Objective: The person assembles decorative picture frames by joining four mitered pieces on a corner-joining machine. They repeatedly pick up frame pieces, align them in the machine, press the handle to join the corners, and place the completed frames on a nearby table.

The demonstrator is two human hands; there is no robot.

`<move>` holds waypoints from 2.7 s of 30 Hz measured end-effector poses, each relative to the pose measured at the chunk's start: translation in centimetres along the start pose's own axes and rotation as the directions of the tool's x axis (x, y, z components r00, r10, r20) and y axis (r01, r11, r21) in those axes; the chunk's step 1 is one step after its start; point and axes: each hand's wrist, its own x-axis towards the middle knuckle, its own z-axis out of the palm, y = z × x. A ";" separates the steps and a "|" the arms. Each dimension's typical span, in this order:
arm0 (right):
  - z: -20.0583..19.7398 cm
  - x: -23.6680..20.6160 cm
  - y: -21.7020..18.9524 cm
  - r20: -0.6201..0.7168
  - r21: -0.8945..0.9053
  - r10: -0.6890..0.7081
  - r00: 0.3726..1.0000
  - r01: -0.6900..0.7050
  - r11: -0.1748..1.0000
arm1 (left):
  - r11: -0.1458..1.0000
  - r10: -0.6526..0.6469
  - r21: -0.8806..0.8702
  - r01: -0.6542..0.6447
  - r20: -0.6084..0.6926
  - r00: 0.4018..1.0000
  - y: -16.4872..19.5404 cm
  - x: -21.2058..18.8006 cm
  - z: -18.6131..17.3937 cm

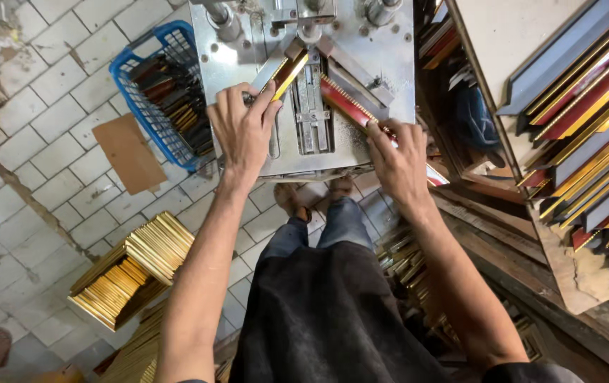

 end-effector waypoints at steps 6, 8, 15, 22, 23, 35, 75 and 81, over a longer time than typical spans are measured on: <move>3.4 4.7 -0.1 -0.092 -0.154 -0.006 0.996 -0.008 0.988 | 1.000 -0.009 -0.008 0.009 0.038 0.999 0.1 -0.4 0.1; 4.2 5.6 -0.4 -0.068 -0.201 -0.005 0.998 -0.009 0.979 | 0.999 -0.023 -0.026 0.024 0.044 0.999 0.1 -0.6 -0.1; 4.4 4.8 -0.4 -0.028 -0.270 -0.020 0.999 0.012 0.963 | 0.999 0.044 0.018 -0.045 0.052 0.998 -0.2 -0.3 -0.1; 4.4 5.6 -0.4 -0.099 -0.272 -0.041 0.994 0.013 0.962 | 0.999 0.034 -0.008 -0.033 0.058 0.998 -0.5 -0.6 0.4; 4.3 5.6 -0.5 -0.108 -0.228 -0.021 0.994 -0.004 0.974 | 0.999 0.030 -0.014 -0.030 0.056 0.998 -0.6 -0.6 0.4; 3.2 7.3 -1.6 -0.233 -0.096 -0.003 0.973 -0.019 0.995 | 0.998 0.070 0.004 -0.070 0.028 0.997 0.1 0.4 -0.9; -23.1 -11.9 36.1 0.556 -0.394 0.079 0.828 0.179 0.901 | 0.822 0.515 0.189 -0.537 0.155 0.843 36.3 23.1 21.3; -22.5 -11.6 36.9 0.575 -0.313 0.018 0.818 0.199 0.929 | 0.918 0.323 -0.248 -0.308 0.018 0.946 34.8 22.4 18.4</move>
